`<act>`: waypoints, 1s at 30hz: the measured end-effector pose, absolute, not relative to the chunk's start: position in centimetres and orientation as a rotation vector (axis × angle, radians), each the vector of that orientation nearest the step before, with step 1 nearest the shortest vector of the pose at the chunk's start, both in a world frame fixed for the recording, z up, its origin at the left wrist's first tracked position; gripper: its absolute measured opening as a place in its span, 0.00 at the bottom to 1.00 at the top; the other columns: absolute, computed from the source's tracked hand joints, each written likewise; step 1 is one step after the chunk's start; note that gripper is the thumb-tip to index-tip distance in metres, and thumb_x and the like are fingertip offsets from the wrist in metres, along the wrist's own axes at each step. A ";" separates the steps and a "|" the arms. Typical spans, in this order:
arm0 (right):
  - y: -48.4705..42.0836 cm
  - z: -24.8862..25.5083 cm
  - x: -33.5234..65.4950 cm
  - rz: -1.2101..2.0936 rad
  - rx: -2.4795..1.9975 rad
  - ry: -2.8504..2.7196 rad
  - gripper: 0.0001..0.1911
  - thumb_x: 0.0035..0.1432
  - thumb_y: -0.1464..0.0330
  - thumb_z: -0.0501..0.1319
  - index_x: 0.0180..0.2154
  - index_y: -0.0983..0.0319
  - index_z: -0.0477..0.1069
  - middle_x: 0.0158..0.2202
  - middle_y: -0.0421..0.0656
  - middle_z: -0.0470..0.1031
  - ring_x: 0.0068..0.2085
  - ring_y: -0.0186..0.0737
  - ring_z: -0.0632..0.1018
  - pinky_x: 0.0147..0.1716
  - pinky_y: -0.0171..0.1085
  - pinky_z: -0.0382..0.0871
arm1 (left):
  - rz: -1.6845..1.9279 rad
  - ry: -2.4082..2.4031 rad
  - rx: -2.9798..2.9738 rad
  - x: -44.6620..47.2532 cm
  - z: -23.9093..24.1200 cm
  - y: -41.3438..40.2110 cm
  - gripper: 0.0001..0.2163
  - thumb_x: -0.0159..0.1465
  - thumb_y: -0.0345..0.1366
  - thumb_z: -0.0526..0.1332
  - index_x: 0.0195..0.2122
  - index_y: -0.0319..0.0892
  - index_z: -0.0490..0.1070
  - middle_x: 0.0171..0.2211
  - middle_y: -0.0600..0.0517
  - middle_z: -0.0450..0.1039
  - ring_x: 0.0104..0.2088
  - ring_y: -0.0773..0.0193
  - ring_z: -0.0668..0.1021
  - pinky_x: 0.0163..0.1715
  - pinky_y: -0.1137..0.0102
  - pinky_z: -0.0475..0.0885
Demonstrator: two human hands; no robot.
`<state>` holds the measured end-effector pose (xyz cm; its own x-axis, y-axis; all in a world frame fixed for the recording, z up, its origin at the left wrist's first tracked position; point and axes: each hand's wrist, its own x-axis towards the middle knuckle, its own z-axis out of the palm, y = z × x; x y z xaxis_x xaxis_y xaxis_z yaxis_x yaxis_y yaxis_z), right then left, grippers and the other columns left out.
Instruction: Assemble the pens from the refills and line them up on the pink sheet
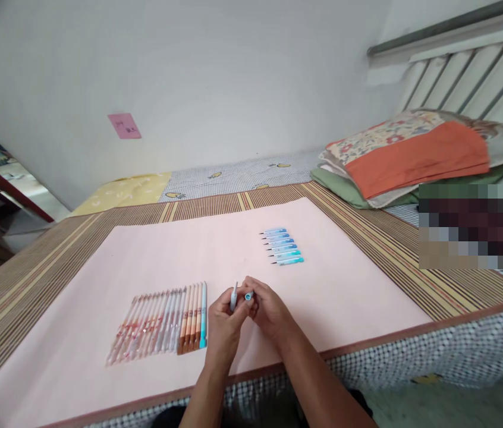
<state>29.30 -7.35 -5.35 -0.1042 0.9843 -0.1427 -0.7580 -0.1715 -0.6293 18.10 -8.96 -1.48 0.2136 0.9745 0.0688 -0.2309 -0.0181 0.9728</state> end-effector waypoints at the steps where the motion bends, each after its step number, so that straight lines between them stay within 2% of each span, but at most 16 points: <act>1: -7.3 -5.4 29.3 1.656 -0.632 -0.421 0.13 0.56 0.62 0.69 0.28 0.62 0.70 0.23 0.36 0.69 0.24 0.30 0.68 0.25 0.30 0.63 | 1.182 0.857 1.159 18.1 -1.5 -8.9 0.09 0.58 0.36 0.68 0.38 0.39 0.80 0.27 0.53 0.74 0.29 0.65 0.73 0.33 0.71 0.68; 6: -7.6 -5.0 29.0 1.644 -0.535 -0.349 0.15 0.50 0.62 0.75 0.32 0.62 0.73 0.24 0.35 0.70 0.26 0.29 0.70 0.28 0.29 0.66 | 1.253 0.906 1.104 17.8 -1.0 -8.7 0.10 0.56 0.36 0.70 0.38 0.40 0.80 0.30 0.51 0.77 0.31 0.63 0.76 0.36 0.70 0.71; 10: -7.9 -4.0 28.7 1.595 -0.491 -0.489 0.12 0.54 0.62 0.73 0.35 0.60 0.74 0.31 0.38 0.75 0.31 0.33 0.75 0.34 0.33 0.70 | 1.280 0.899 1.109 17.4 -0.6 -8.6 0.11 0.58 0.38 0.69 0.41 0.40 0.80 0.34 0.49 0.79 0.36 0.60 0.78 0.40 0.68 0.72; 13: -7.8 -3.2 29.2 1.543 -0.529 -0.554 0.12 0.55 0.61 0.72 0.34 0.61 0.74 0.34 0.42 0.78 0.34 0.37 0.77 0.36 0.36 0.71 | 1.267 0.953 1.184 16.9 -0.4 -8.5 0.15 0.59 0.41 0.69 0.45 0.41 0.77 0.36 0.49 0.78 0.37 0.60 0.78 0.40 0.68 0.72; 16: -7.4 -2.6 30.5 1.405 -0.599 -0.466 0.14 0.50 0.60 0.75 0.33 0.61 0.75 0.34 0.41 0.79 0.34 0.35 0.78 0.34 0.34 0.72 | 1.210 1.071 1.361 16.5 -0.2 -8.6 0.17 0.64 0.46 0.63 0.49 0.42 0.74 0.34 0.50 0.76 0.35 0.61 0.76 0.36 0.69 0.69; 18: -7.3 -2.2 31.5 1.315 -0.634 -0.441 0.15 0.49 0.61 0.76 0.34 0.60 0.75 0.34 0.41 0.80 0.33 0.35 0.78 0.33 0.34 0.73 | 1.133 1.135 1.486 16.4 -0.2 -8.6 0.17 0.67 0.49 0.58 0.47 0.42 0.74 0.30 0.52 0.73 0.32 0.61 0.74 0.34 0.69 0.67; 22: -7.5 -1.7 33.1 1.193 -0.668 -0.553 0.12 0.53 0.62 0.73 0.34 0.60 0.75 0.33 0.42 0.79 0.30 0.34 0.76 0.31 0.34 0.72 | 1.015 1.172 1.597 16.6 -0.4 -8.5 0.19 0.70 0.51 0.52 0.43 0.42 0.75 0.27 0.54 0.70 0.29 0.61 0.72 0.31 0.69 0.63; 26: -7.9 -1.6 33.9 1.112 -0.718 -0.643 0.11 0.56 0.62 0.71 0.34 0.60 0.75 0.33 0.42 0.79 0.30 0.33 0.75 0.31 0.34 0.70 | 1.013 1.179 1.611 16.9 -0.7 -8.5 0.19 0.70 0.50 0.52 0.38 0.42 0.76 0.28 0.53 0.72 0.31 0.61 0.72 0.31 0.69 0.62; 30: -8.2 -1.2 34.4 1.037 -0.795 -0.685 0.10 0.57 0.61 0.70 0.35 0.60 0.75 0.34 0.42 0.79 0.30 0.34 0.75 0.32 0.36 0.71 | 1.007 1.190 1.655 17.0 -0.9 -8.4 0.18 0.70 0.50 0.53 0.38 0.43 0.76 0.28 0.53 0.72 0.30 0.62 0.72 0.30 0.69 0.61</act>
<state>34.43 -8.19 -1.21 0.3578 0.9261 0.1194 -0.4733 0.2901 -0.8318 16.95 -8.43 -0.94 0.2263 0.9651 0.1315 0.2894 -0.1956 0.9370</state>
